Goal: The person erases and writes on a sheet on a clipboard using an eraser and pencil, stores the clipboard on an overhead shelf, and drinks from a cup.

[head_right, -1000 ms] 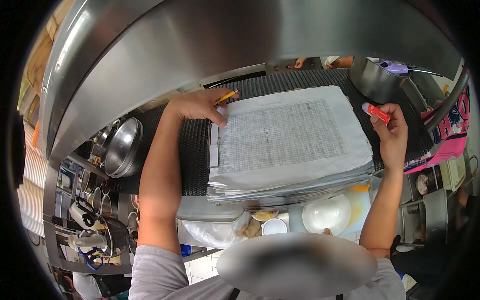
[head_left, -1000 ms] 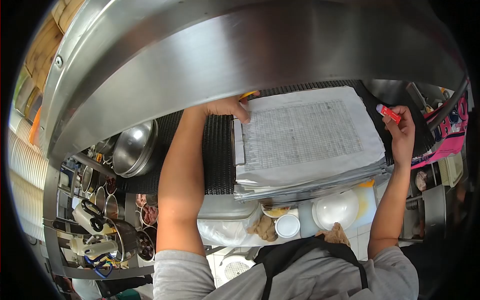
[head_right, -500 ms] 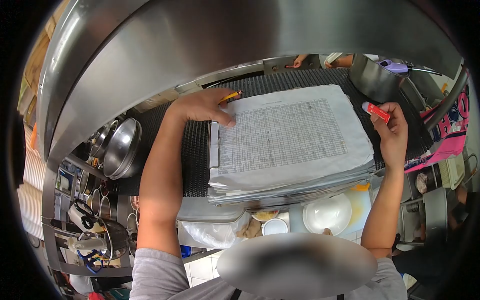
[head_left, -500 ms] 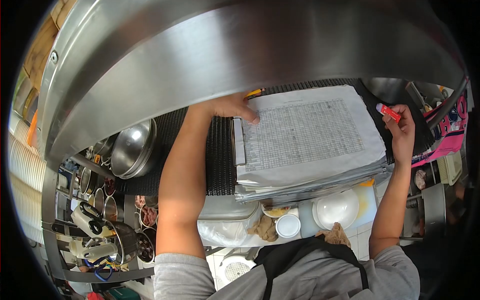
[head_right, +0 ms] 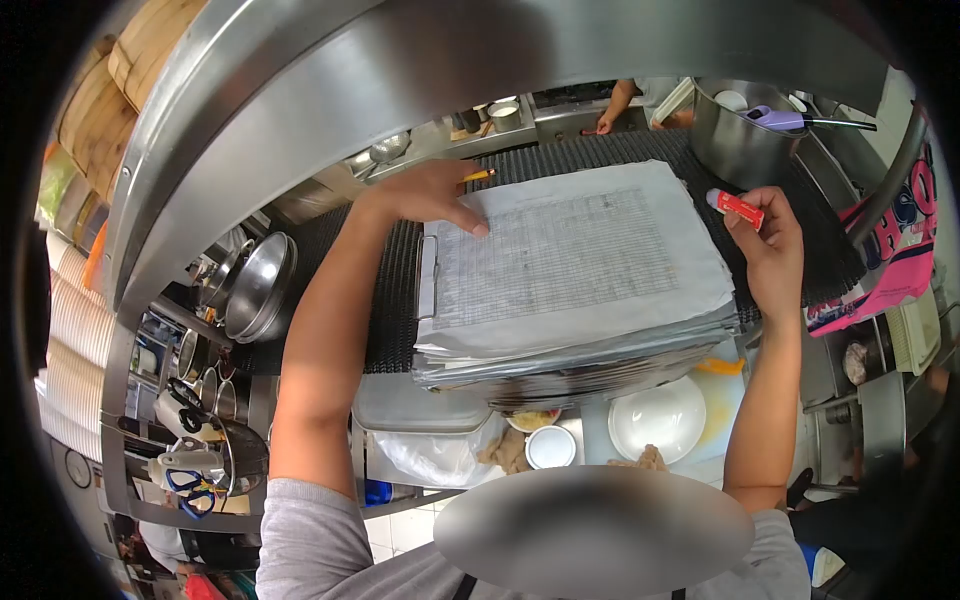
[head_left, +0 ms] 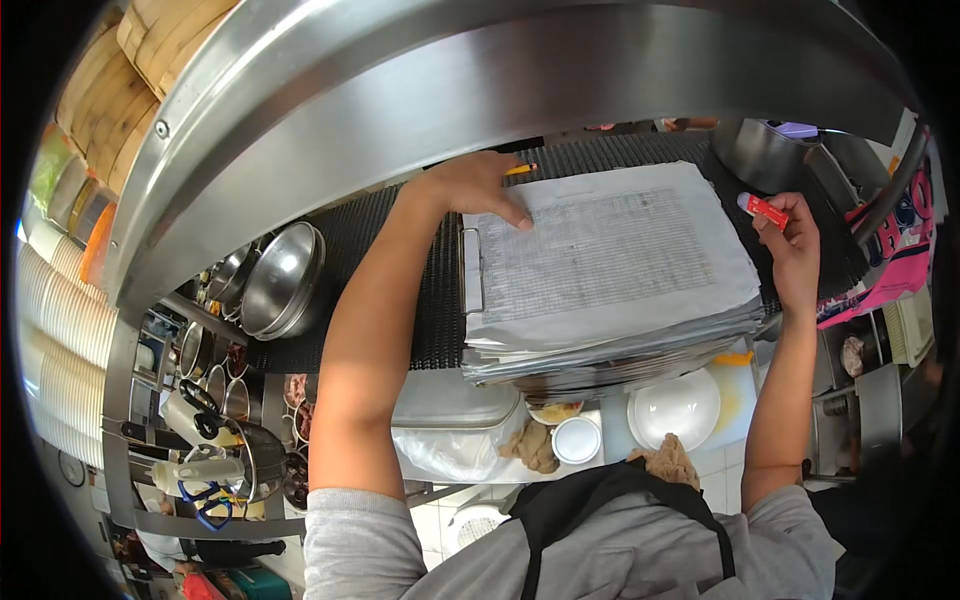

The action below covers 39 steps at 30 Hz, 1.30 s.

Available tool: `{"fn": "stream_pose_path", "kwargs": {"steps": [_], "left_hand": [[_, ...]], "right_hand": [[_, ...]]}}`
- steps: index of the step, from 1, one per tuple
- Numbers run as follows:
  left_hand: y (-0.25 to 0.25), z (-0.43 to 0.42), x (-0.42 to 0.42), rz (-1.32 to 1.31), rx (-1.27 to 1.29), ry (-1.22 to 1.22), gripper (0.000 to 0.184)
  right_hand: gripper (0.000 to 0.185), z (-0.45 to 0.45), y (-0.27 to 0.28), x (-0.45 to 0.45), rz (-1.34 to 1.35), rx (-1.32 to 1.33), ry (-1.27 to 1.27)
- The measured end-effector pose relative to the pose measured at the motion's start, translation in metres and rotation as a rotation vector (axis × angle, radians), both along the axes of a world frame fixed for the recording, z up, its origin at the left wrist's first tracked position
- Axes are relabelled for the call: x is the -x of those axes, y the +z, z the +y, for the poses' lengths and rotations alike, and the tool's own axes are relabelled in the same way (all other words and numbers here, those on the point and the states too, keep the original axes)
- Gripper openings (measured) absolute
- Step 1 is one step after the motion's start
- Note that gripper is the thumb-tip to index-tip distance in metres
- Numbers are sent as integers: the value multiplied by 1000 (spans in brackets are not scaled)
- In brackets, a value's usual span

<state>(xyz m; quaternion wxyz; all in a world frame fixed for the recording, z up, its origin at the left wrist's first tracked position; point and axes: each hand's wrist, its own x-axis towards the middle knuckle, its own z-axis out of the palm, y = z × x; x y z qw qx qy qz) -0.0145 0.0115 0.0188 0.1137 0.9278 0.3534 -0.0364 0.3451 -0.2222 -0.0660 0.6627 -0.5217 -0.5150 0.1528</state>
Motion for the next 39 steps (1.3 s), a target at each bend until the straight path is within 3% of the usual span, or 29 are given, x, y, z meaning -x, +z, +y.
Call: {"fn": "stream_pose_path", "kwargs": {"steps": [9, 24, 30, 39], "left_hand": [[6, 1, -32, 142, 31, -15, 102], [6, -3, -68, 119, 61, -57, 110], [8, -8, -88, 190, -12, -59, 106], [8, -11, -108, 98, 67, -98, 99]], "right_hand": [[11, -2, 0, 0, 6, 1, 49], [12, 0, -2, 0, 21, -27, 74], [13, 0, -1, 1, 28, -32, 66], [13, 0, 0, 3, 46, -28, 55]]}}
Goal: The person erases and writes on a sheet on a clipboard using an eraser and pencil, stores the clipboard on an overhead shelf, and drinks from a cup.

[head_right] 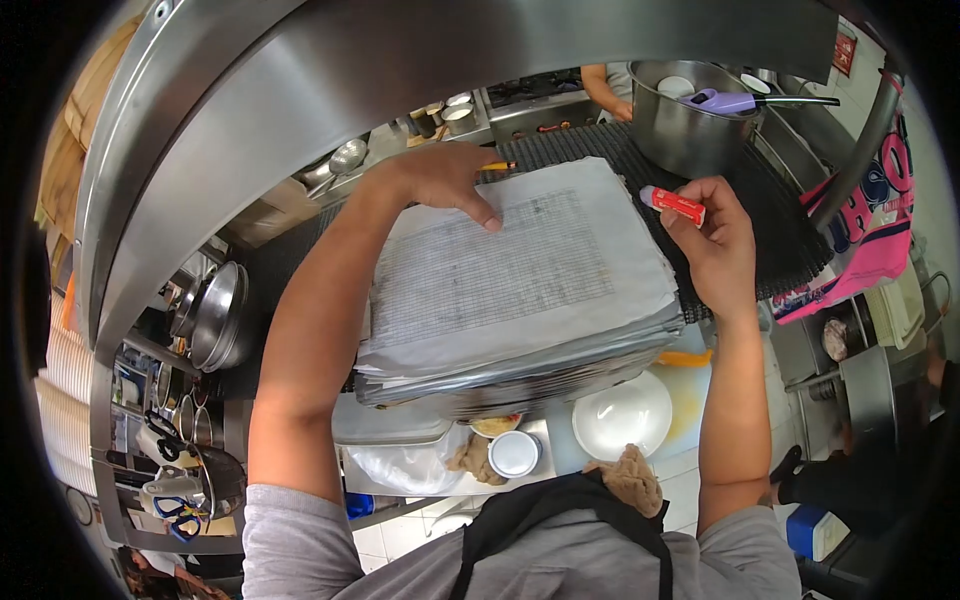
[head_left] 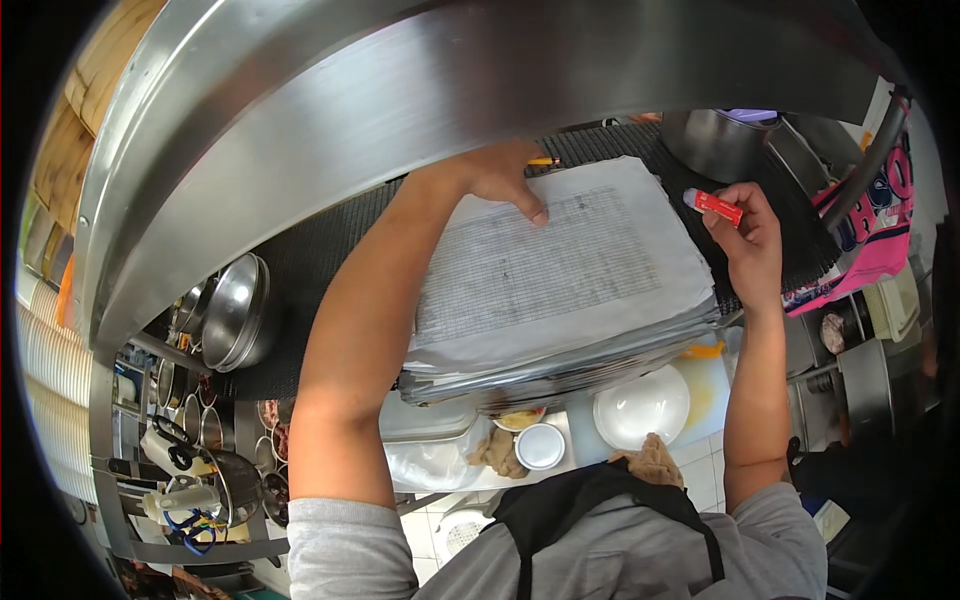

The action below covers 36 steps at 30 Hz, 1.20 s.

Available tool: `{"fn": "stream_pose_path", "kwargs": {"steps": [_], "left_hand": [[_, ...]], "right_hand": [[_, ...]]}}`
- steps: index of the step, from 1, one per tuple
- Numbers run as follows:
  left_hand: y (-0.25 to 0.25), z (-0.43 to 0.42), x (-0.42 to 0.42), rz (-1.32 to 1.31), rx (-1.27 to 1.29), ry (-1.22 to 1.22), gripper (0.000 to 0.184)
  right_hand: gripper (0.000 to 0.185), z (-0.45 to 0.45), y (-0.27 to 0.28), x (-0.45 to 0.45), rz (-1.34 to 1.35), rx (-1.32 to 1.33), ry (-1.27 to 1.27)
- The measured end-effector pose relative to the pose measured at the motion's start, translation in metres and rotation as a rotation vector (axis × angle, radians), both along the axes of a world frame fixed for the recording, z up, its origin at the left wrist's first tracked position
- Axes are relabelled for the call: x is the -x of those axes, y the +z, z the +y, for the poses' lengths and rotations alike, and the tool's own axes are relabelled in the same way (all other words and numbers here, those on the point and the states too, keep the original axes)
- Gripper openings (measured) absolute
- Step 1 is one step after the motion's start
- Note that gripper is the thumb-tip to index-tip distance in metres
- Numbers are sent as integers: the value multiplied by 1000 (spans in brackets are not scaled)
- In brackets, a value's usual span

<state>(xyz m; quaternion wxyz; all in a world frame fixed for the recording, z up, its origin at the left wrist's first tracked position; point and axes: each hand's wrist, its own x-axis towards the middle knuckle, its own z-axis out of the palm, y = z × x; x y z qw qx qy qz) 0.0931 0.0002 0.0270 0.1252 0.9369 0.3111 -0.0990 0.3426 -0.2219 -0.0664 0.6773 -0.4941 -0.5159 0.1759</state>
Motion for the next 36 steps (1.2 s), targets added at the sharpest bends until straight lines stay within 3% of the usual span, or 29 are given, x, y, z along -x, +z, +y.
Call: {"fn": "stream_pose_path", "kwargs": {"steps": [36], "left_hand": [[2, -10, -82, 43, -12, -145, 102]], "right_hand": [[15, 3, -3, -3, 21, -42, 24]]}}
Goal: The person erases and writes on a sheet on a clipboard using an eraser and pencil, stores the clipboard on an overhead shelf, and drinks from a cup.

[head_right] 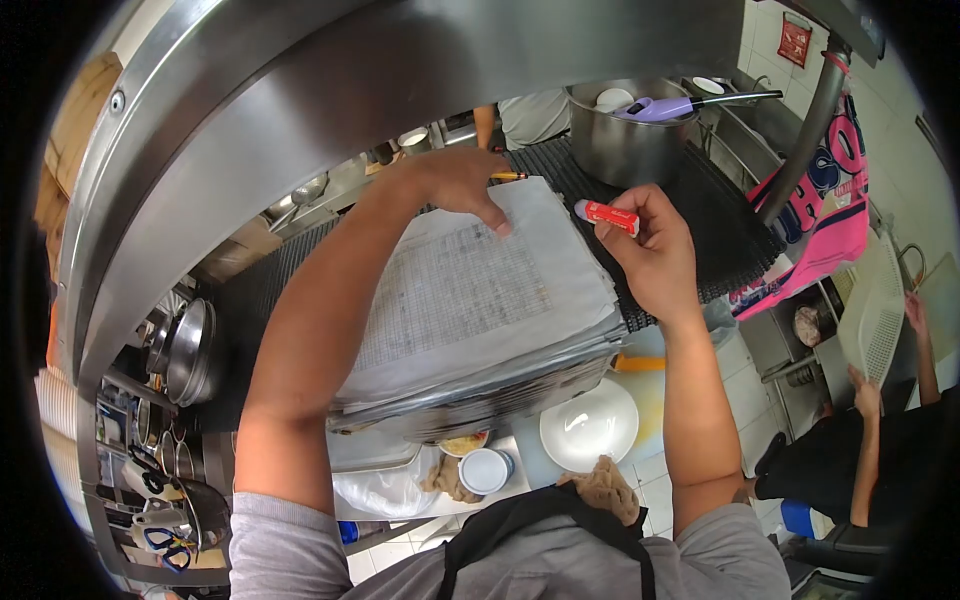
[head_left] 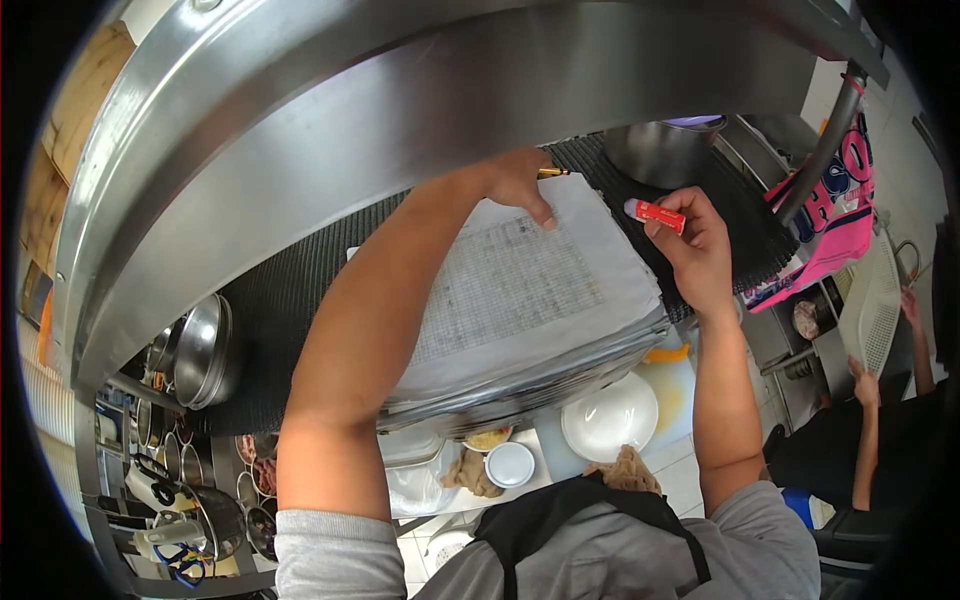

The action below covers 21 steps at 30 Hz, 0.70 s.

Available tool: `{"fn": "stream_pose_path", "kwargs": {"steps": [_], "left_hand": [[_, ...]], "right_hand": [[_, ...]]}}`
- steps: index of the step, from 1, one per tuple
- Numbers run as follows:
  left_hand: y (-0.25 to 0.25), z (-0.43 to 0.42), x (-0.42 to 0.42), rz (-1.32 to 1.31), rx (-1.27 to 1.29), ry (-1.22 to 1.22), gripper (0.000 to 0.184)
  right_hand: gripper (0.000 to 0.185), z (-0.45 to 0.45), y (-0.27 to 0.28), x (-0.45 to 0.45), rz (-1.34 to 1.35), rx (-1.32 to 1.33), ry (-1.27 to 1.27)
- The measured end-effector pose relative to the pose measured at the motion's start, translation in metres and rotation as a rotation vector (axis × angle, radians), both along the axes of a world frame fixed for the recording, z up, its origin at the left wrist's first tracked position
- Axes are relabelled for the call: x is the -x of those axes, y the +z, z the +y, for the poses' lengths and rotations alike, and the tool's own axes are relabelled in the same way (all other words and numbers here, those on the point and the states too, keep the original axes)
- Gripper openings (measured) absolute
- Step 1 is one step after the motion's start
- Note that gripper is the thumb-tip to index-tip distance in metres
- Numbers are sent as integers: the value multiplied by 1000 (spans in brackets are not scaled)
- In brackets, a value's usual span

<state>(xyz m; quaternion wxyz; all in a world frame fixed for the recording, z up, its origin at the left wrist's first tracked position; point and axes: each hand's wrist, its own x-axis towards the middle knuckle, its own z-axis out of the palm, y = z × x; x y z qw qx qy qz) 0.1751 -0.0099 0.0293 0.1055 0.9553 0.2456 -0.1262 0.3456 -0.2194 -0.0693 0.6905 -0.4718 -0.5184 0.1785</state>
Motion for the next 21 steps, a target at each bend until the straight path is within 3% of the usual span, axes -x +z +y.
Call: {"fn": "stream_pose_path", "kwargs": {"steps": [12, 15, 21], "left_hand": [[3, -6, 1, 36, 6, 84, 104], [-3, -3, -2, 11, -67, 90, 86], [-3, -5, -2, 10, -100, 97, 88]], "right_hand": [[15, 0, 1, 0, -95, 27, -108], [15, 1, 0, -1, -97, 34, -115], [16, 4, -3, -3, -134, 42, -169]]}}
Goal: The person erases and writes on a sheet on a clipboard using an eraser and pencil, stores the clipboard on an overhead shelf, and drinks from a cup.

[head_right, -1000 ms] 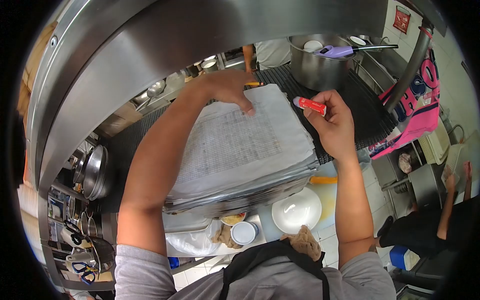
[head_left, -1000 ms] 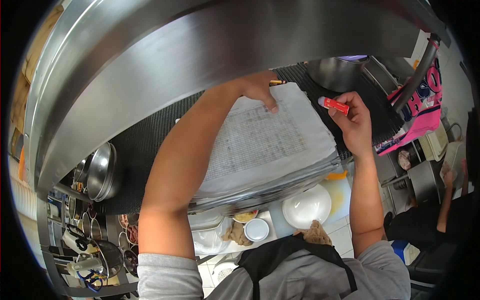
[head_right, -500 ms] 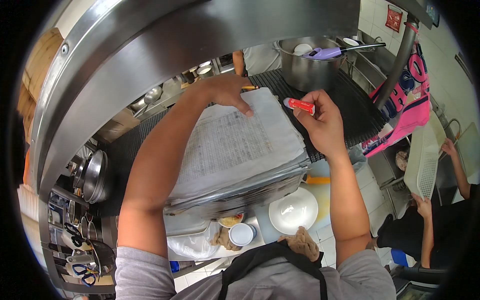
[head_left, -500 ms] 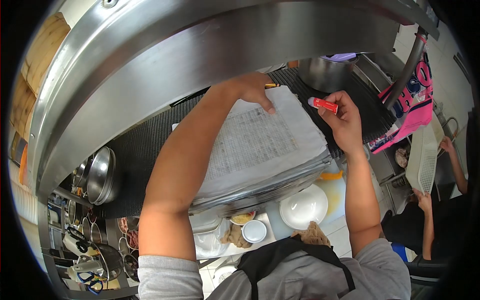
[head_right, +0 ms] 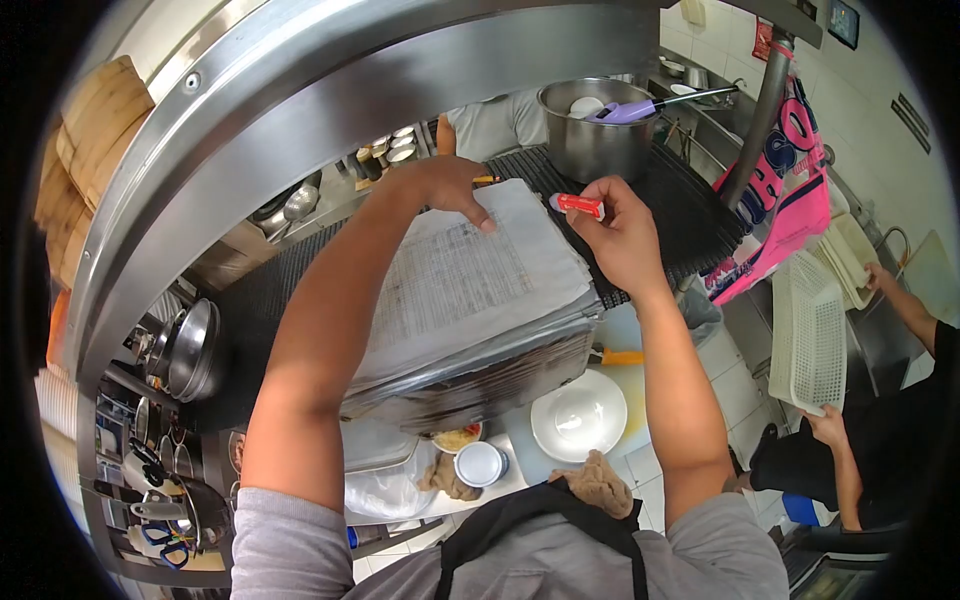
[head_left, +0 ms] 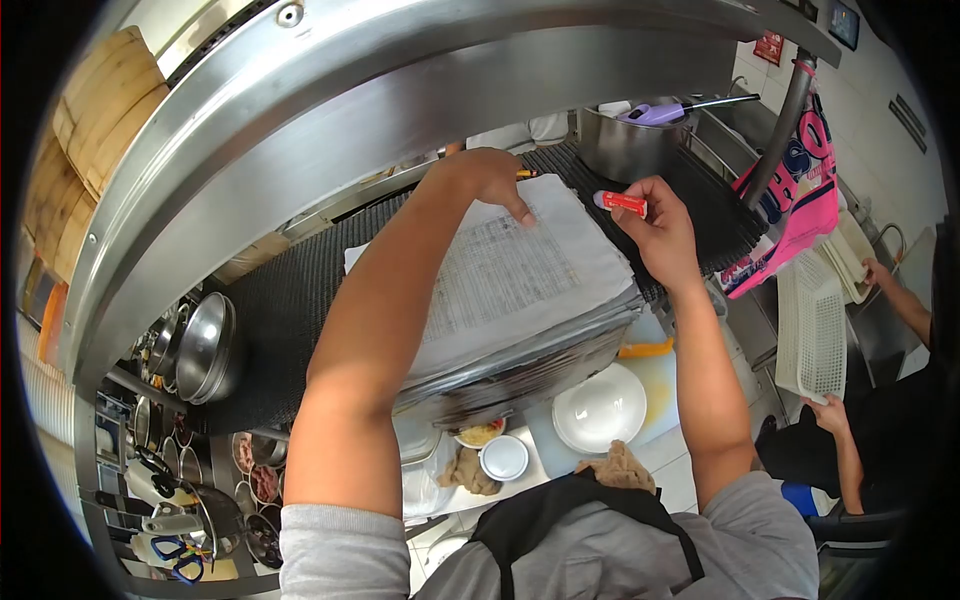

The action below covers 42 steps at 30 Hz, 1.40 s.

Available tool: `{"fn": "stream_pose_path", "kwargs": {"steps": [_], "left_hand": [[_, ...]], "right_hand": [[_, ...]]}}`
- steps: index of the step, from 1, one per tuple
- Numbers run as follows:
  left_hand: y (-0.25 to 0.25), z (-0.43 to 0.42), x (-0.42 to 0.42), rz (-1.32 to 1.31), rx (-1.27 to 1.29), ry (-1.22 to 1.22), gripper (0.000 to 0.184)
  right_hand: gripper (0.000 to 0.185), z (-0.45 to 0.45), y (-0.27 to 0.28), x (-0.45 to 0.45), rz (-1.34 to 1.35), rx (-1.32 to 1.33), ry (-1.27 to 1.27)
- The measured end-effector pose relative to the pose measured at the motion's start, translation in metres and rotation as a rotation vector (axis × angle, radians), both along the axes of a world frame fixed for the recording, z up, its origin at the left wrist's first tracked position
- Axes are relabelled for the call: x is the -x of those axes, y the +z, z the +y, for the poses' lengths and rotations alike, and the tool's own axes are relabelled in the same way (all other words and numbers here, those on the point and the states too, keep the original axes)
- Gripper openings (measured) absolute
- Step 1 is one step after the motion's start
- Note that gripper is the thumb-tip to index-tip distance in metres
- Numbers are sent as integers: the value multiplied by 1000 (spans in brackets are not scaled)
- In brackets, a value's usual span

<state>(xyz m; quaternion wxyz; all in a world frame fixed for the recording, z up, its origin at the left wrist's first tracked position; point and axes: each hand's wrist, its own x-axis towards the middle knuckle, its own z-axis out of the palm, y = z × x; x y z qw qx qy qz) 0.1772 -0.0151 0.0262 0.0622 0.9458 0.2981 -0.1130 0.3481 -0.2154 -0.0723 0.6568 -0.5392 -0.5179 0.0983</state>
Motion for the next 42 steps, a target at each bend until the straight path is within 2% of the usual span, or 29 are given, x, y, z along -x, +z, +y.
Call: {"fn": "stream_pose_path", "kwargs": {"steps": [10, 15, 18, 21, 24, 27, 30, 34, 37, 42], "left_hand": [[-9, 5, -2, -5, -92, -13, 80], [-6, -3, 1, 2, -108, -5, 84], [5, -26, 21, -136, -270, -11, 83], [28, -25, 65, -443, -288, -33, 83], [35, -6, 119, -508, -182, 152, 70], [10, 21, 173, -588, -326, 154, 56], [-11, 15, 196, -552, -207, 346, 52], [-27, 11, 202, -620, -173, 341, 42], [-33, 15, 203, -732, -103, 383, 39], [-41, 25, 207, -733, -85, 403, 38]], "right_hand": [[13, -2, 4, 0, -90, 105, -20], [18, 6, -2, -5, -119, 25, -47], [18, 2, -1, -3, -107, 53, -49], [18, -2, 5, 1, -97, 69, -55], [19, -1, 3, 0, -83, 60, -33], [19, 1, 0, -2, -56, 61, -10], [19, 2, -1, -2, -57, 62, 4], [18, 1, 0, -1, -78, 52, 32], [17, -4, 7, 4, -104, 110, 0], [18, -2, 3, 2, -76, 111, 9]]}}
